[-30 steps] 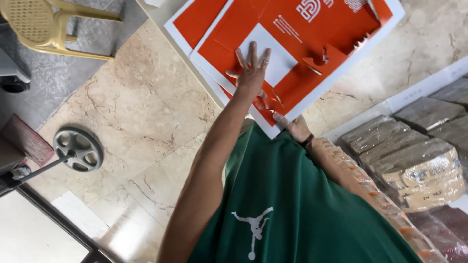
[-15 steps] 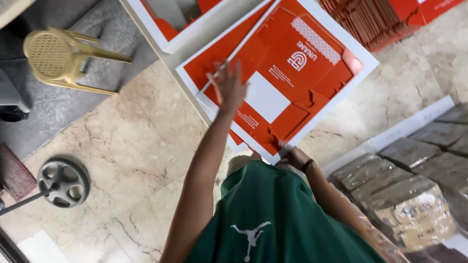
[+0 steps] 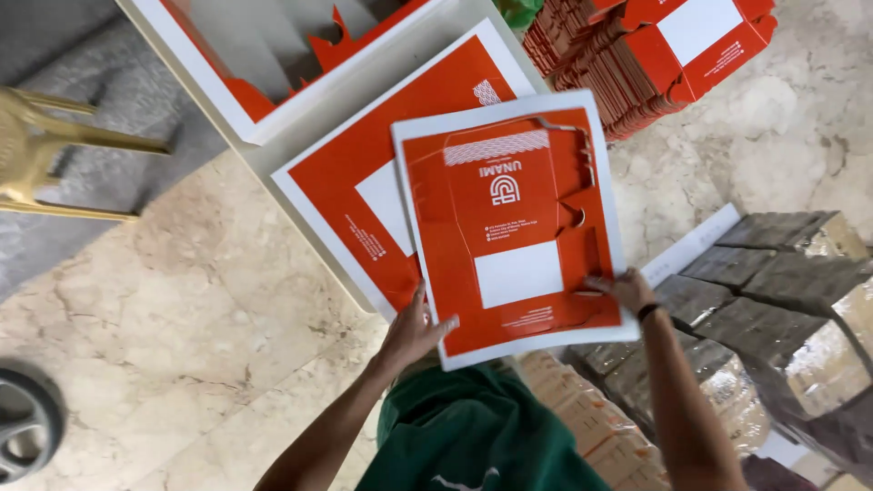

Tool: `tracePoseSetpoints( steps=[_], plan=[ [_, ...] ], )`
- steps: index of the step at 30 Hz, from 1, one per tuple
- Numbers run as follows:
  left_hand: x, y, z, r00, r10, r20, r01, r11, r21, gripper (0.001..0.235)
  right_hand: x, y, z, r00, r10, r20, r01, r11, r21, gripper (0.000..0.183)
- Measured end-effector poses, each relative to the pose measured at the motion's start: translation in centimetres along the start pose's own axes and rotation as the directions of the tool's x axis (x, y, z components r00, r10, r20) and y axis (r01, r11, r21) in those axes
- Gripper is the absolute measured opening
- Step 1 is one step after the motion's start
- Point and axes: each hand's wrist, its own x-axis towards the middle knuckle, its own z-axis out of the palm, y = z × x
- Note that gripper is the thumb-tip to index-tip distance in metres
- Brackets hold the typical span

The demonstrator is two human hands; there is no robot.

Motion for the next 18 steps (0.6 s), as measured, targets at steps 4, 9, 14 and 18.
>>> tracePoseSetpoints(
  steps=[4,9,14,18],
  plan=[
    [4.0,-0.5,-0.3,0.980,0.128,-0.155,-0.073,0.946,0.315,0.078,-5.1,15.9,-13.1,0.955,0.125,0.269,-0.228,-0.273,0.935,0.084],
    [13.0,0.7,-7.4,0.650,0.504,-0.568,-0.158,0.821,0.548,0.094,-5.0,23.5,-17.2,0.927,0.368,-0.071,0.037,0.097,0.995,0.049],
    [14.5,-0.7,-11.6,0.823,0.269,-0.500,-0.109,0.939,0.326,0.096,-3.9,29.3,-23.4,0.983,0.181,-0.031,-0.027,0.312,0.950,0.055],
    [9.9,-0.5,-10.1,0.872,0.218,-0.439,-0.094,0.953,0.287,0.098,-3.3,32.8,-30.1,0.972,0.190,-0.139,0.022,0.514,0.857,0.052]
  ],
)
